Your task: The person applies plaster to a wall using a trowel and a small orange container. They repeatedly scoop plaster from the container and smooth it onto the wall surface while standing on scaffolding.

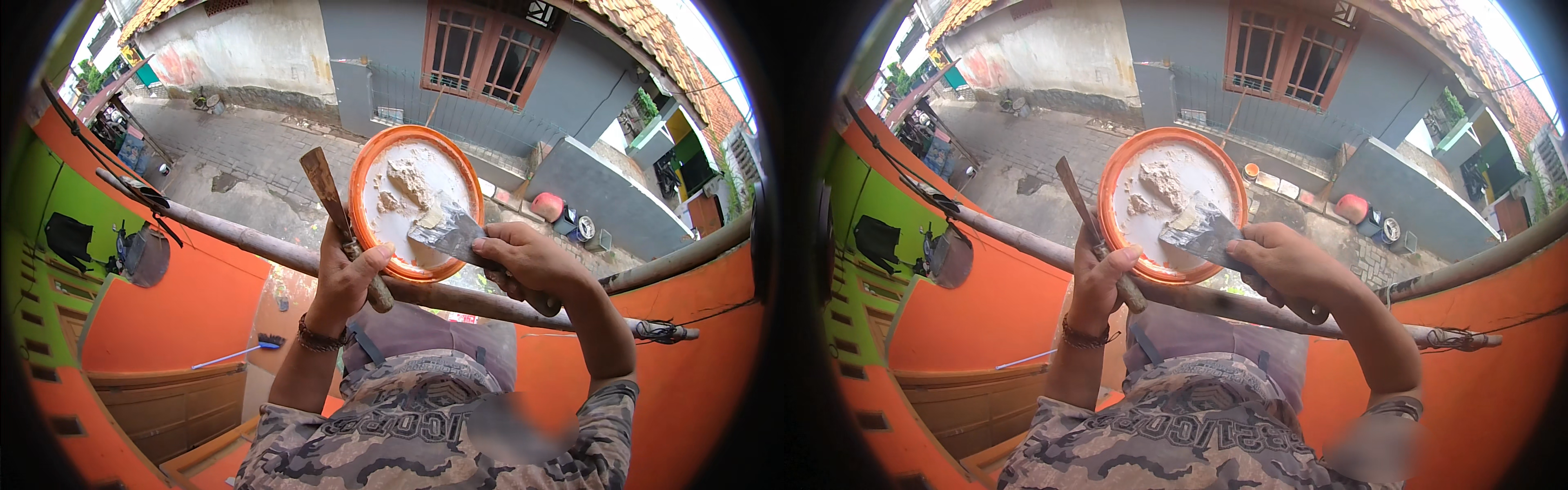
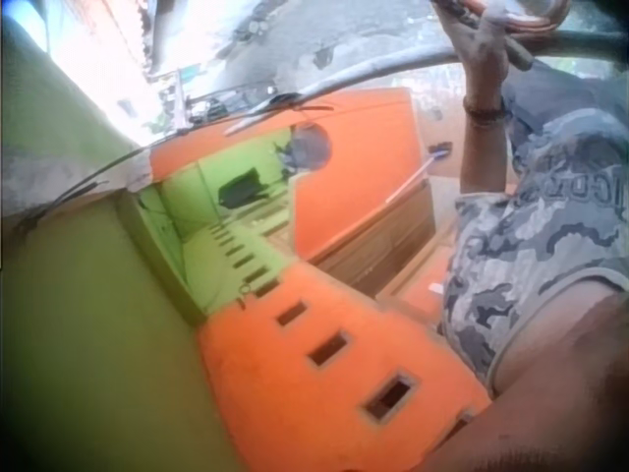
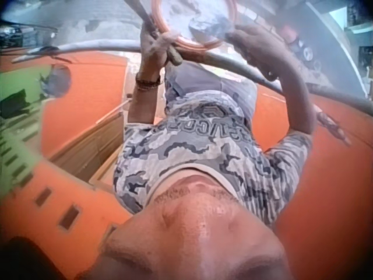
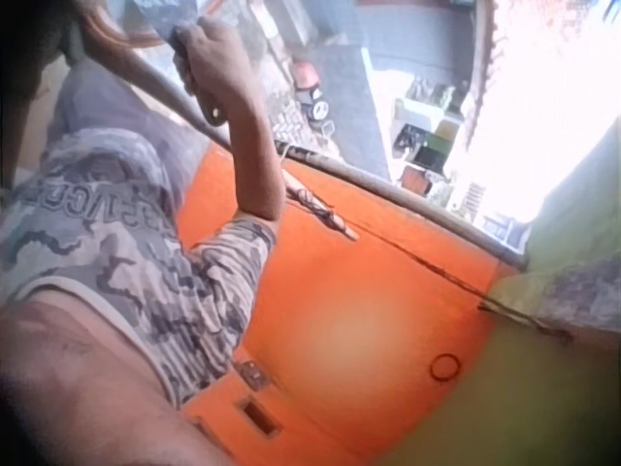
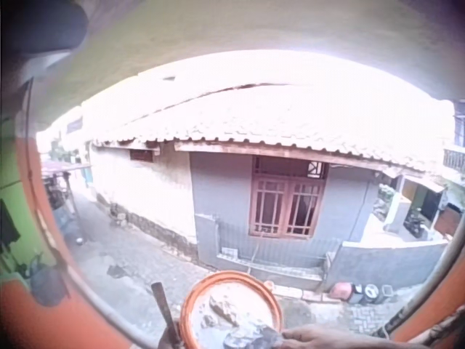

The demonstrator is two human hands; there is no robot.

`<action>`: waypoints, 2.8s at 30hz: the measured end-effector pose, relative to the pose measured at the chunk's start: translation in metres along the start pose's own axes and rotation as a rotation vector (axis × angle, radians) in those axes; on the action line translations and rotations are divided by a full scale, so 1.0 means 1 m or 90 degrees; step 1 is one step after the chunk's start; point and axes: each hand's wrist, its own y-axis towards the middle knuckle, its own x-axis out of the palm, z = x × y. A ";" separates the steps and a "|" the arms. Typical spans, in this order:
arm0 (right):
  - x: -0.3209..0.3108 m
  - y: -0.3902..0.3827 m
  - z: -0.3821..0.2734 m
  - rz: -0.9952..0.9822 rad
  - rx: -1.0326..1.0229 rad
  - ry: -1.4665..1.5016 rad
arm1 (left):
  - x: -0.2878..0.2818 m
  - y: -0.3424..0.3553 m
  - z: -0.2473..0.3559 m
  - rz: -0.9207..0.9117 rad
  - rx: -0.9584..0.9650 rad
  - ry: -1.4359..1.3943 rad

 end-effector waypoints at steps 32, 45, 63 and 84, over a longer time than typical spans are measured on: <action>0.004 0.009 0.002 0.064 -0.099 -0.026 | 0.001 -0.003 -0.007 0.029 0.033 0.061; 0.003 0.015 0.000 0.091 -0.118 -0.092 | -0.006 0.000 -0.005 0.005 0.004 0.077; -0.009 -0.022 -0.059 0.097 -0.071 -0.533 | 0.000 0.000 0.000 -0.086 -0.094 -0.038; 0.051 -0.006 -0.165 -0.002 -0.087 -1.038 | -0.009 0.004 0.013 -0.106 -0.189 -0.164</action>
